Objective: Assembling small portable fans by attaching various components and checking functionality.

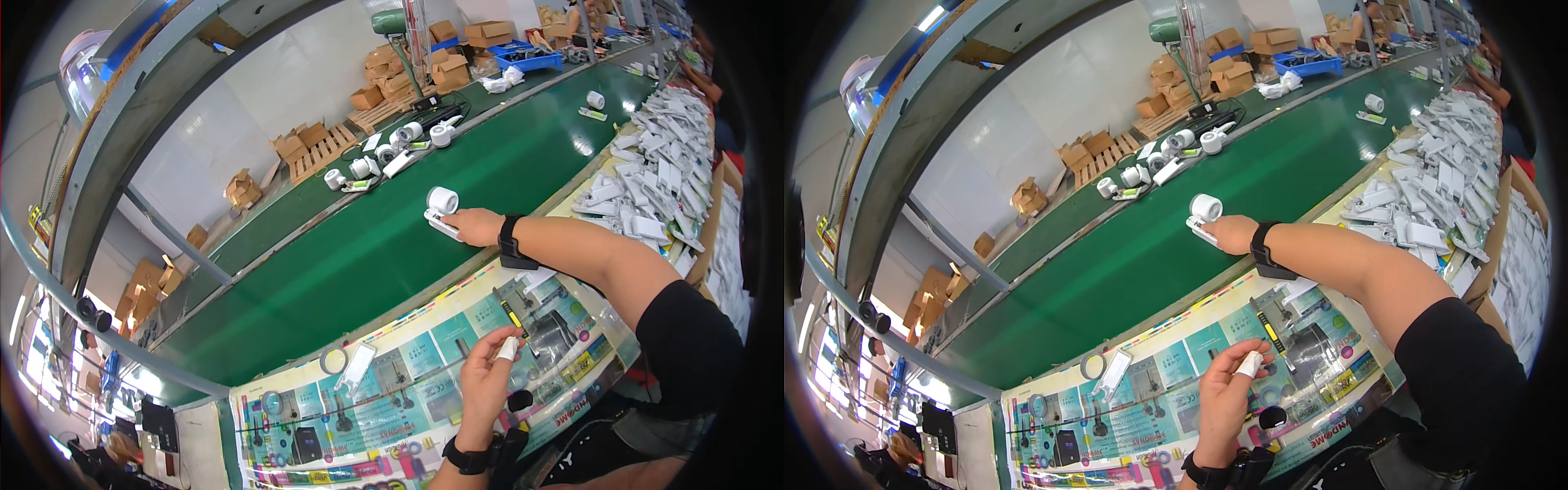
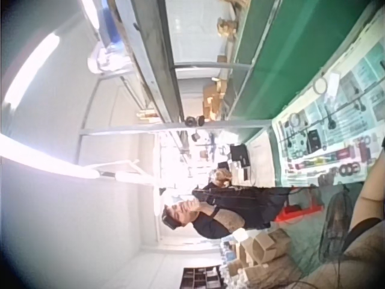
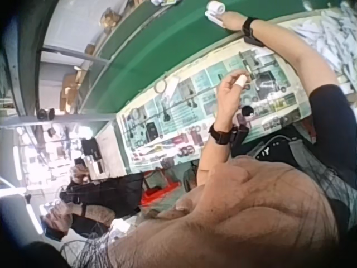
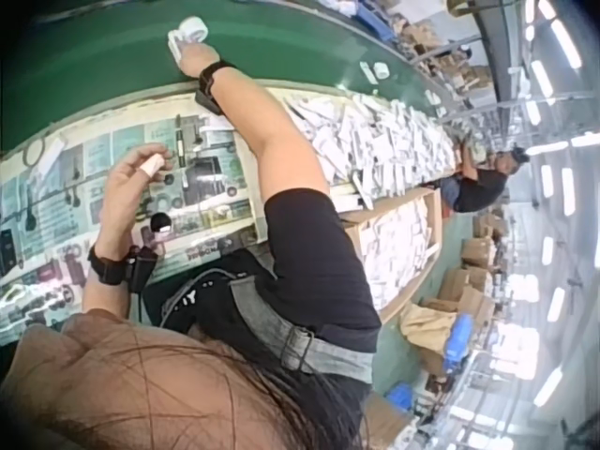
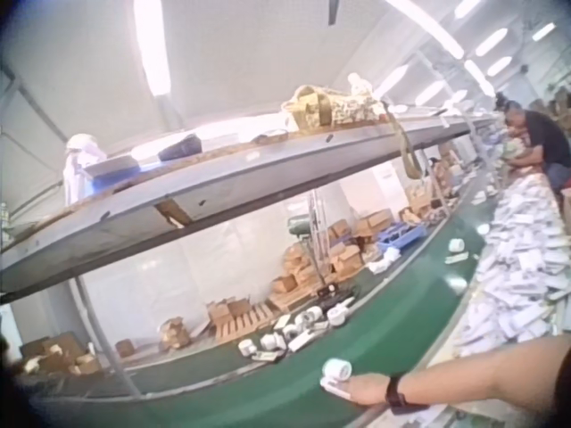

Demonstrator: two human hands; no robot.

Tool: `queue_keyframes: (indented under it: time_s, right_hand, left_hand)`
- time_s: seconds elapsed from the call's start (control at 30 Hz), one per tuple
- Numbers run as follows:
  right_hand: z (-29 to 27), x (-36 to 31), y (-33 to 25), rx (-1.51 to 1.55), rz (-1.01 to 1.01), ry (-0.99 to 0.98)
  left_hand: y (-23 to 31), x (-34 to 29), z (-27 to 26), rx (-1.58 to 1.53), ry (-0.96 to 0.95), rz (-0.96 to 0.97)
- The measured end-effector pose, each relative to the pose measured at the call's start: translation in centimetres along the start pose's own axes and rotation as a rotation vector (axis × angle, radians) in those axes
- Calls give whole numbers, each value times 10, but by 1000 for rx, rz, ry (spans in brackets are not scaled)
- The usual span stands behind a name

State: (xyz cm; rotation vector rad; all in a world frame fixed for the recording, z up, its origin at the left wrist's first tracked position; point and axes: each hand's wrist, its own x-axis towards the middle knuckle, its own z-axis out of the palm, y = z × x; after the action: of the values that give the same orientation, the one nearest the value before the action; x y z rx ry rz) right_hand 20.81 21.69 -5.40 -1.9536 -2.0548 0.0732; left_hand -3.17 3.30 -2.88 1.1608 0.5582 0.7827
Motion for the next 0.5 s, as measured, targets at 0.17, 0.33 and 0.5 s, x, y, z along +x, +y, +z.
queue_keyframes:
  time_s: [0.17,0.33,0.5]
  right_hand:
    - [-24,-10,-20,27,48,-150]
    - [-30,-20,-18,-18,36,-62]
    - [-64,-50,-22,-120,-76,-99]
  left_hand:
    - [-5,2,-2,5,-5,-5]
    - [-5,4,-2,27,-10,3]
    - [-6,4,-3,25,-2,-11]
